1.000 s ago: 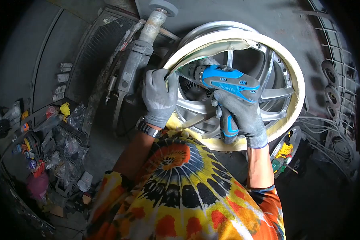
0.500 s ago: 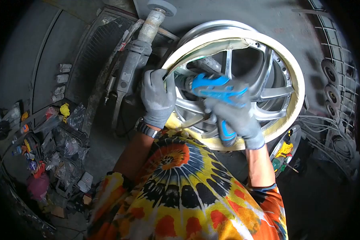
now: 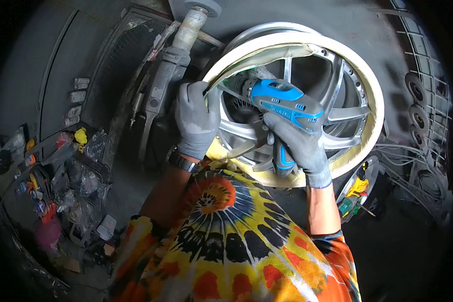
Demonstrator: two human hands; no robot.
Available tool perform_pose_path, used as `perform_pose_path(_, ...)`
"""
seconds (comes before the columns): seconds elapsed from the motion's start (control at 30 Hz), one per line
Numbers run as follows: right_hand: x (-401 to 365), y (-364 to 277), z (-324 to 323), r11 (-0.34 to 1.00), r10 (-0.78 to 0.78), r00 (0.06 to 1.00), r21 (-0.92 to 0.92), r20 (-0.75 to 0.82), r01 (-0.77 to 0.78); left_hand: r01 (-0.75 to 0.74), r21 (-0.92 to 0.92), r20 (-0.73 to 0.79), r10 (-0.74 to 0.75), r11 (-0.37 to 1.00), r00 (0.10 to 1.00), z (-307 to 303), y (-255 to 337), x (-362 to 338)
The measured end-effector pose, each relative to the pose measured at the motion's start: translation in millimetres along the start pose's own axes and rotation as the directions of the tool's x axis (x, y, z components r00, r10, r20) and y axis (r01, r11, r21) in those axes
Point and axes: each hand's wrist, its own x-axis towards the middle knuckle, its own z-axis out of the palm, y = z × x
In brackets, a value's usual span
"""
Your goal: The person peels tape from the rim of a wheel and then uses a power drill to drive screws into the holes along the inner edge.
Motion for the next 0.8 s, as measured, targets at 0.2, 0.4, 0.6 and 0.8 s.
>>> perform_pose_path(0.2, 1, 4, 12, 0.999, -0.023, 0.999, -0.031, -0.033, 0.022, -0.033, -0.012, -0.023, 0.033, 0.999, 0.999, 3, -4, -1)
perform_pose_path(0.4, -6, 23, 20, 0.991, -0.132, 0.988, -0.006, -0.076, 0.132, -0.045, 0.005, -0.027, 0.045, 0.999, 0.999, 3, -4, -1)
perform_pose_path(0.6, -4, 21, 25, 0.965, -0.209, 0.973, -0.183, -0.094, 0.190, -0.041, -0.004, -0.019, 0.041, 0.999, 0.999, 5, -5, 1)
perform_pose_path(0.8, -11, 53, 40, 0.865, -0.416, 0.896, -0.372, -0.159, 0.336, -0.054, 0.002, -0.012, 0.054, 0.999, 0.998, 4, -5, 1)
